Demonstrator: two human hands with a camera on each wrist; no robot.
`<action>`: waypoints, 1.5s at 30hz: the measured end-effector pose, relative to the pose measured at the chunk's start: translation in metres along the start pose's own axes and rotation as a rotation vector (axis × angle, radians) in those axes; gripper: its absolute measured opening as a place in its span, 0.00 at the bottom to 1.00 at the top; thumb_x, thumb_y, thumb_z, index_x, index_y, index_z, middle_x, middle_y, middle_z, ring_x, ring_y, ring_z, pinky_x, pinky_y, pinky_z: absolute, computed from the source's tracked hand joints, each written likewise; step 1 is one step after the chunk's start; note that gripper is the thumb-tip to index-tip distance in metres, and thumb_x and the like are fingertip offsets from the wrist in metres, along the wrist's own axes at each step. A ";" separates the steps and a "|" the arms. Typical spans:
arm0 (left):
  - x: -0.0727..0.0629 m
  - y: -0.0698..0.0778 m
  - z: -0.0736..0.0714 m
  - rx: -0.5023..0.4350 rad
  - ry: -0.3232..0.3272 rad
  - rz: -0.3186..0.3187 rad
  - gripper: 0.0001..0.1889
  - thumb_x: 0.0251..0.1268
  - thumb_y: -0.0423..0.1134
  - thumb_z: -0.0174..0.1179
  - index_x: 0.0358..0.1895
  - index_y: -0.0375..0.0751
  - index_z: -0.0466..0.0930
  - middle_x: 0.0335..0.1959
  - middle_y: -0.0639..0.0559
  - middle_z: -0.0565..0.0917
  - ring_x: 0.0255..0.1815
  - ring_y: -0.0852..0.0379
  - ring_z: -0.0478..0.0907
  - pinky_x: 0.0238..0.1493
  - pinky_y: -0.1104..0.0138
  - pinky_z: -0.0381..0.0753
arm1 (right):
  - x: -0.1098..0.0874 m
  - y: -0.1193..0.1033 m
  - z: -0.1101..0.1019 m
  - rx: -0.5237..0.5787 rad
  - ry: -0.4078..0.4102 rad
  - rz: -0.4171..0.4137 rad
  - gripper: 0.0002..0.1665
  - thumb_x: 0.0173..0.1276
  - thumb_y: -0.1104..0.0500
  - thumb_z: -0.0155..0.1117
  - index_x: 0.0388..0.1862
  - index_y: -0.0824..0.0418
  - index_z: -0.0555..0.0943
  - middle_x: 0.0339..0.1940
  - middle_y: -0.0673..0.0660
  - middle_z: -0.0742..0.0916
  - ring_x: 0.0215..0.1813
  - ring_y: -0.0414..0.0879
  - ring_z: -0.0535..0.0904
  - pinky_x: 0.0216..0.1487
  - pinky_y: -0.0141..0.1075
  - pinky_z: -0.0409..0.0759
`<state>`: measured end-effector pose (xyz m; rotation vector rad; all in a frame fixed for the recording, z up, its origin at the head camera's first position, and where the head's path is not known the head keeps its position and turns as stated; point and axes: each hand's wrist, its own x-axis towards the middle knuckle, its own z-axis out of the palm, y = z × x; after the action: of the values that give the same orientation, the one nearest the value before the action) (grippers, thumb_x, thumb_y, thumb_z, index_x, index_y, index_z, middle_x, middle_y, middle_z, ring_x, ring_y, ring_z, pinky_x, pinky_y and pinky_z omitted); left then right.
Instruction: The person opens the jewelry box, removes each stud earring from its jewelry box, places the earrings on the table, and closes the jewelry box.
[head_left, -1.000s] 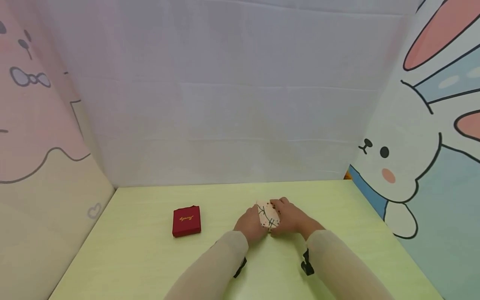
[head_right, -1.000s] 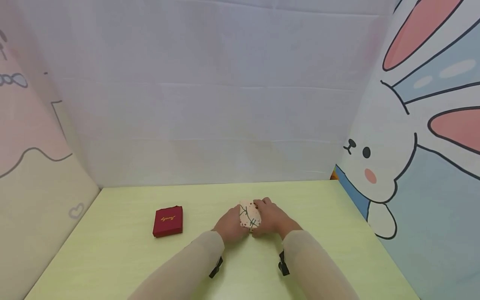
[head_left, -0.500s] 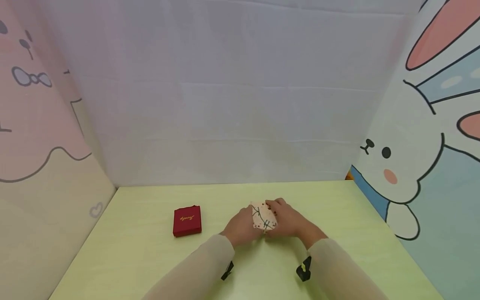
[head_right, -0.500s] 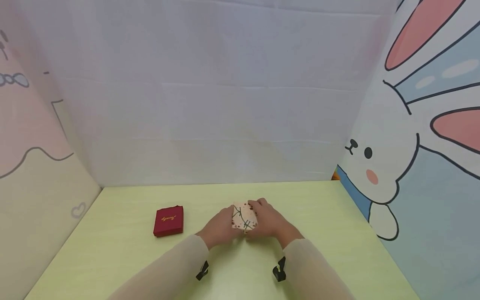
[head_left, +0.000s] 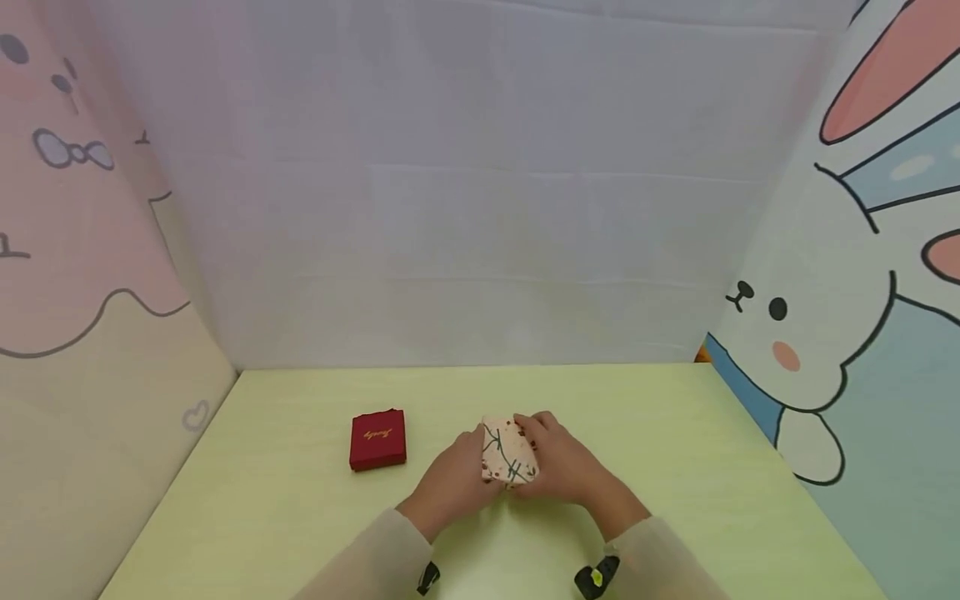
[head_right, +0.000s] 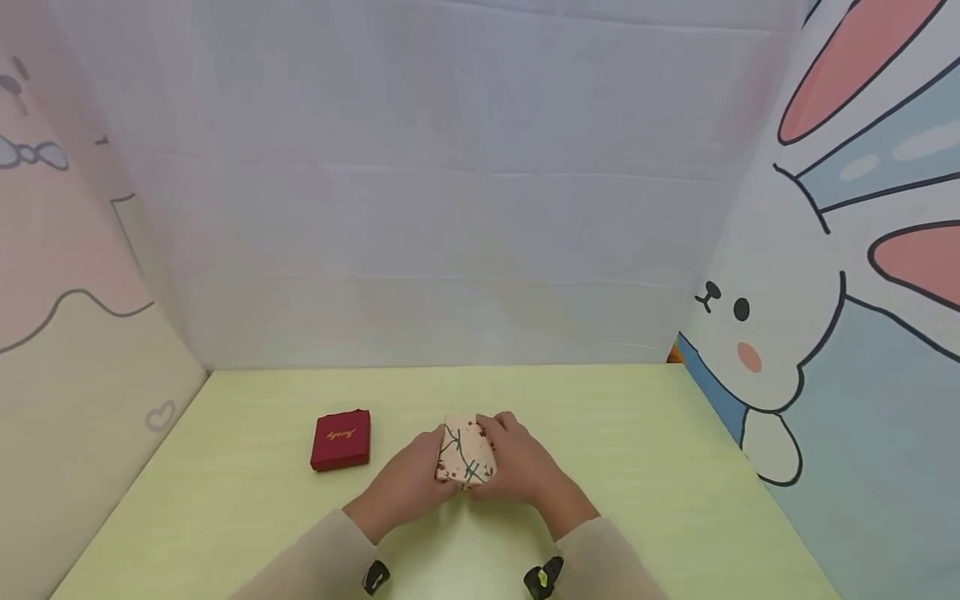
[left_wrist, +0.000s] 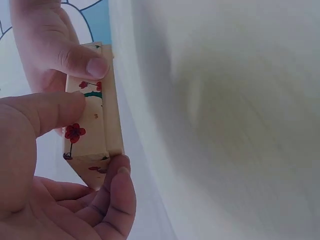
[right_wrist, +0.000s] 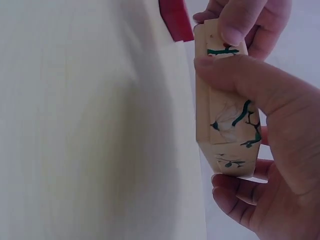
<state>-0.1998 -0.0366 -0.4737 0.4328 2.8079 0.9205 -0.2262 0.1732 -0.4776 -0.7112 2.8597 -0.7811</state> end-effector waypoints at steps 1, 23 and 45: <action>-0.004 -0.001 0.000 0.005 0.004 -0.006 0.48 0.64 0.50 0.72 0.79 0.28 0.56 0.69 0.36 0.72 0.59 0.46 0.76 0.62 0.52 0.77 | -0.001 -0.003 0.002 0.004 0.004 -0.002 0.66 0.47 0.42 0.86 0.80 0.61 0.63 0.67 0.60 0.73 0.58 0.50 0.75 0.59 0.50 0.78; -0.075 -0.027 0.003 -0.188 -0.004 -0.147 0.50 0.59 0.51 0.75 0.78 0.31 0.60 0.68 0.40 0.73 0.66 0.42 0.73 0.66 0.42 0.71 | -0.024 -0.046 0.041 -0.051 -0.049 -0.076 0.66 0.46 0.40 0.86 0.81 0.58 0.64 0.66 0.53 0.73 0.56 0.44 0.74 0.58 0.43 0.78; -0.074 -0.047 0.024 -0.275 -0.014 -0.238 0.48 0.56 0.42 0.78 0.77 0.30 0.62 0.72 0.38 0.71 0.70 0.37 0.70 0.68 0.39 0.66 | -0.022 -0.051 0.058 -0.091 -0.139 -0.023 0.68 0.44 0.36 0.86 0.81 0.55 0.64 0.66 0.52 0.73 0.57 0.44 0.73 0.59 0.43 0.78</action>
<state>-0.1345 -0.0830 -0.5171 0.0662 2.5916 1.2149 -0.1738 0.1180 -0.5032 -0.7779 2.7812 -0.5826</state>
